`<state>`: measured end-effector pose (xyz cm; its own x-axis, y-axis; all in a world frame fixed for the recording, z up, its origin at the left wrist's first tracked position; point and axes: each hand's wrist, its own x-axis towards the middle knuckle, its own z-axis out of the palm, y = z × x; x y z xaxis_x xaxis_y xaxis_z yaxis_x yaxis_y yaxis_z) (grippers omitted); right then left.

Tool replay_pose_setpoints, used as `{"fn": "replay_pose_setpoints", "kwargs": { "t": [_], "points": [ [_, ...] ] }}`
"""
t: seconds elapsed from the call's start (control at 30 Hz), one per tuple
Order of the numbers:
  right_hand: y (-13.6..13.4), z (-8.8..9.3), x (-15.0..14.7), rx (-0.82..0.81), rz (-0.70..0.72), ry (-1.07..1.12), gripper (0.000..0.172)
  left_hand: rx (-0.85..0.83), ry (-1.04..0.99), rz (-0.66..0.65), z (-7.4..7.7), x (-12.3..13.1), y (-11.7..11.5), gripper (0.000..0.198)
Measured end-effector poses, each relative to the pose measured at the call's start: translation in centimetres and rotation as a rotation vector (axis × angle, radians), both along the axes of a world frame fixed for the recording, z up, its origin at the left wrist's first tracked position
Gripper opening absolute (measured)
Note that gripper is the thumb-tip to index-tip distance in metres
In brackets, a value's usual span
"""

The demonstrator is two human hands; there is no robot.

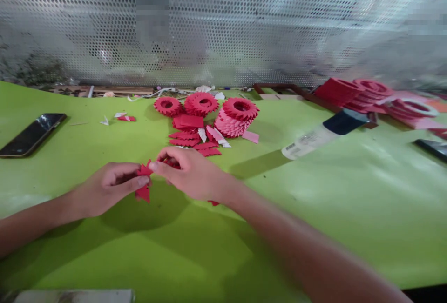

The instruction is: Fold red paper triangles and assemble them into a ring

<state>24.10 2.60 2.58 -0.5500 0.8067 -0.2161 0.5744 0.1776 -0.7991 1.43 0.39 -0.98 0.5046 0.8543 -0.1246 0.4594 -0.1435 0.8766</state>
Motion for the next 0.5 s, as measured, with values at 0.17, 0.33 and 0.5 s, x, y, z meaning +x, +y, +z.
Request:
{"fn": "replay_pose_setpoints", "kwargs": {
  "t": [0.17,0.33,0.5],
  "points": [
    [0.17,-0.24,-0.04,0.118,-0.016,0.006,0.037,0.033,-0.038,0.006,-0.31,0.20,-0.14,0.045],
    [-0.07,-0.80,-0.62,0.126,-0.005,-0.007,0.038,-0.030,-0.010,-0.028,0.00,0.37,-0.28,0.045],
    [-0.05,-0.65,-0.20,0.058,0.013,0.013,0.034,0.009,-0.011,-0.003,-0.01,0.18,-0.23,0.048]
  ]
}}
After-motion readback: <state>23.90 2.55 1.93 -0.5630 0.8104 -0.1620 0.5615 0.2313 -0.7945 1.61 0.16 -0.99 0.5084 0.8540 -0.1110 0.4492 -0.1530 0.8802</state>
